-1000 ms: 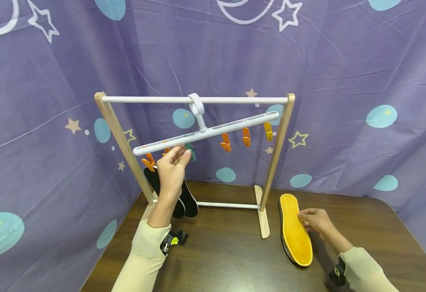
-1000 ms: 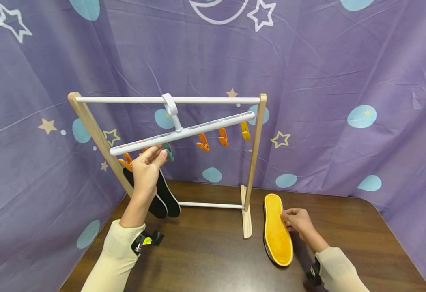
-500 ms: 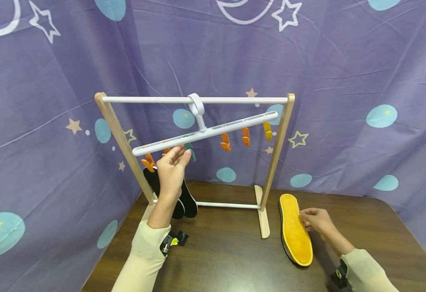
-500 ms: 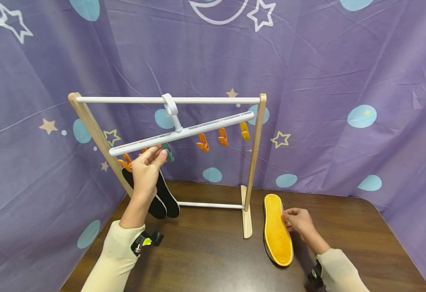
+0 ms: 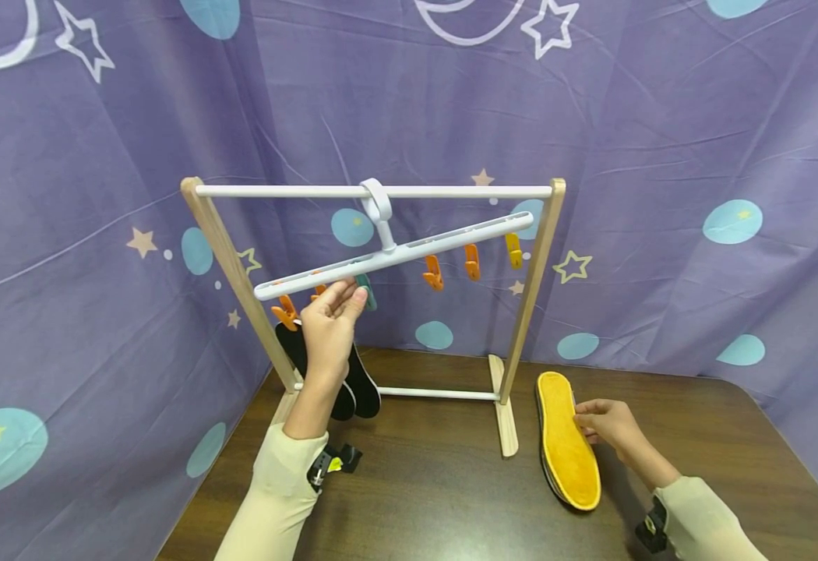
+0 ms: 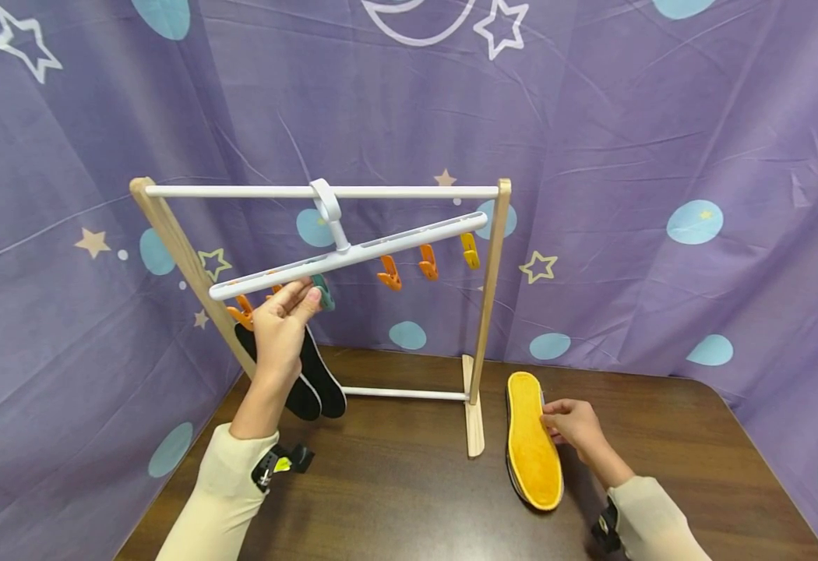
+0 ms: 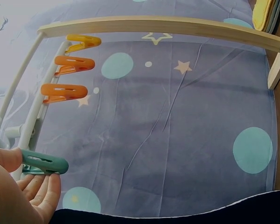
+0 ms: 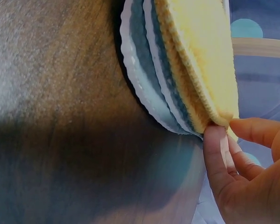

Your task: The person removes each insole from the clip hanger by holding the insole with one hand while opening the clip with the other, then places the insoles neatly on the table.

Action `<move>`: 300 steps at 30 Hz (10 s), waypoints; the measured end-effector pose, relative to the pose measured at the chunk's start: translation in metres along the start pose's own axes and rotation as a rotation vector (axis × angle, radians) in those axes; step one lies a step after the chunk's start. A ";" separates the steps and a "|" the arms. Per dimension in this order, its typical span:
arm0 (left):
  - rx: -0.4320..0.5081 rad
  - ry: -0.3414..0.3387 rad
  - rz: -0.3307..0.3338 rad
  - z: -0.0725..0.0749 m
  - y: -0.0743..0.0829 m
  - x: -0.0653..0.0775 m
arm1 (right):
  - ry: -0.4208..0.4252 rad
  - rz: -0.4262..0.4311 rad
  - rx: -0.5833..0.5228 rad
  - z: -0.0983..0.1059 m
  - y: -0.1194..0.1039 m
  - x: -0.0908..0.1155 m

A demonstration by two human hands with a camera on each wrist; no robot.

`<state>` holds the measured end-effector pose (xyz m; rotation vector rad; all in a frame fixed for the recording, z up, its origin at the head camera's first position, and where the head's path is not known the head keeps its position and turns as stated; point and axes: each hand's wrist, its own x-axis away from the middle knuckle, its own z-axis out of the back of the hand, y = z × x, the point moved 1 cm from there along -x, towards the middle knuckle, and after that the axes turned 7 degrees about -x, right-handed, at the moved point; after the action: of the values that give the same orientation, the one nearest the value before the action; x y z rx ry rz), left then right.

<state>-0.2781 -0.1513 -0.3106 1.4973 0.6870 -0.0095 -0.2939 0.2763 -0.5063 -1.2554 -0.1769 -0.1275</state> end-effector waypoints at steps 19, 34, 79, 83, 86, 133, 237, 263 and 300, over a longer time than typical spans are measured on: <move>0.037 0.007 0.011 0.001 0.000 0.003 | -0.007 -0.010 0.025 0.000 0.000 0.000; 0.065 -0.007 0.003 0.002 -0.005 0.007 | -0.015 -0.011 0.006 0.001 0.001 0.000; -0.145 0.183 0.035 0.050 0.004 0.005 | -0.041 0.316 0.218 -0.043 -0.057 0.027; -0.157 0.117 0.074 0.051 0.004 -0.002 | -0.087 0.377 0.193 -0.056 -0.065 0.032; -0.179 0.067 0.078 0.052 0.003 -0.010 | -0.116 0.424 0.165 -0.065 -0.070 0.034; -0.155 0.093 -0.064 0.060 0.002 0.000 | -0.291 0.678 -0.105 -0.223 -0.191 0.037; -0.077 0.182 0.084 0.041 0.000 -0.006 | -0.319 0.573 -0.217 -0.260 -0.204 0.033; -0.050 0.255 0.108 0.040 -0.001 -0.009 | -0.291 0.535 -0.200 -0.260 -0.204 0.040; -0.068 0.288 0.091 0.036 -0.003 -0.009 | -0.281 0.514 -0.197 -0.255 -0.196 0.038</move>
<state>-0.2721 -0.1879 -0.3118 1.4768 0.8401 0.3014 -0.2785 -0.0269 -0.3920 -1.4751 -0.0790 0.4866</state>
